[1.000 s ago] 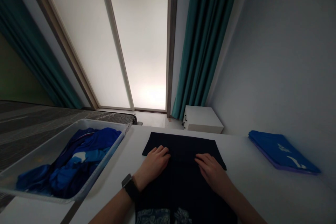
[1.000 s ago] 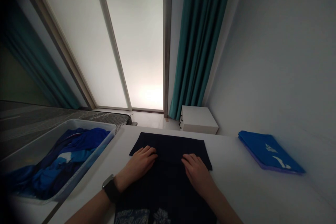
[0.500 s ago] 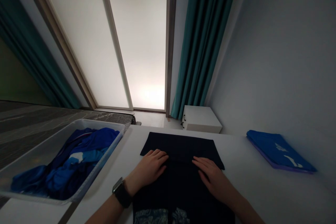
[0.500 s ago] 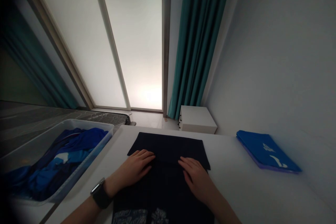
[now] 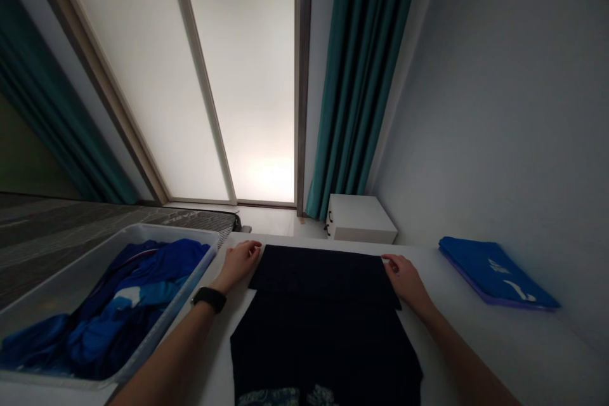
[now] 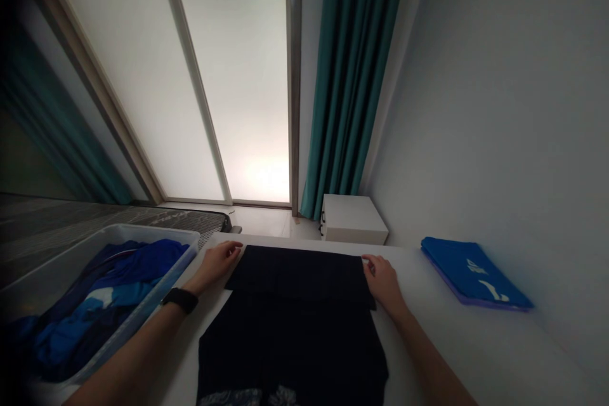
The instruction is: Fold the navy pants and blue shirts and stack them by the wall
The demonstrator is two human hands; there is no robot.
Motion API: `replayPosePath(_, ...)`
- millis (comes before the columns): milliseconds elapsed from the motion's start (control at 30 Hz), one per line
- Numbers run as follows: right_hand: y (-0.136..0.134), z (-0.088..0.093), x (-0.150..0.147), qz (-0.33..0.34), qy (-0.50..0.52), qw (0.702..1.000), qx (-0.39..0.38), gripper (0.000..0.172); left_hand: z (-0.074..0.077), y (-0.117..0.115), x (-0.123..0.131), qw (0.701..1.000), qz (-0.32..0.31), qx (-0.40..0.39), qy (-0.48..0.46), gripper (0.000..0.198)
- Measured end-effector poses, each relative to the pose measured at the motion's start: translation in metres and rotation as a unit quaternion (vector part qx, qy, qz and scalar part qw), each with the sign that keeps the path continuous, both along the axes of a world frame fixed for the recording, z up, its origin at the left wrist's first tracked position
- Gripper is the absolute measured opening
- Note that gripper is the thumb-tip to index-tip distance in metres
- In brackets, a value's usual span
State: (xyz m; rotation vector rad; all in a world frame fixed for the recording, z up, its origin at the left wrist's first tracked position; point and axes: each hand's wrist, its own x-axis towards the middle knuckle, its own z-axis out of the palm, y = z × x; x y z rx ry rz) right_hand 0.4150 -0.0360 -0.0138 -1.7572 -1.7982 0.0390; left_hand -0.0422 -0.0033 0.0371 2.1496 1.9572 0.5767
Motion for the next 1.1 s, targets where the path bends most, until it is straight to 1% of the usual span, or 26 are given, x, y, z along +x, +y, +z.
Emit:
replayPosePath(133, 0.016, -0.003, 0.001, -0.029, -0.004, 0.999, -0.018, 0.038, -0.005, 0.014, 0.007, 1.000, 0.003, -0.014, -0.003, 0.031)
replayPosePath(267, 0.024, -0.001, -0.001, -0.019, -0.011, 0.999, -0.032, 0.041, -0.005, 0.025, 0.006, 0.999, -0.015, -0.032, -0.019, 0.032)
replayPosePath(333, 0.025, 0.000, -0.002, -0.009, -0.017, 0.999, -0.041, 0.038, -0.004, 0.028, 0.004, 0.998, -0.034, -0.045, -0.034, 0.034)
replayPosePath(433, 0.025, 0.001, -0.002, 0.008, -0.023, 0.998, -0.054, 0.029, -0.003, 0.033, 0.001, 0.995, -0.060, -0.065, -0.056, 0.038)
replayPosePath(500, 0.025, 0.001, 0.000, 0.013, -0.020, 0.998, -0.060, 0.026, -0.005, 0.036, -0.001, 0.992, -0.070, -0.074, -0.068, 0.037)
replayPosePath(667, 0.028, 0.001, 0.000, 0.011, 0.009, 0.997, -0.073, 0.021, -0.012, 0.039, -0.002, 0.988, -0.070, -0.077, -0.110, 0.031)
replayPosePath(767, 0.028, 0.002, -0.001, 0.006, 0.044, 0.996, -0.077, 0.020, -0.013, 0.037, 0.000, 0.984, -0.067, -0.069, -0.153, 0.031)
replayPosePath(867, 0.025, 0.007, -0.002, 0.004, 0.084, 0.993, -0.082, 0.024, -0.010, 0.031, 0.003, 0.975, -0.061, -0.057, -0.207, 0.034)
replayPosePath(933, 0.023, 0.012, -0.002, 0.004, 0.108, 0.990, -0.088, 0.027, -0.005, 0.027, 0.005, 0.968, -0.055, -0.049, -0.241, 0.035)
replayPosePath(1100, 0.012, 0.027, 0.000, 0.008, 0.154, 0.985, -0.082, 0.032, 0.013, 0.012, 0.007, 0.954, -0.041, -0.027, -0.295, 0.034)
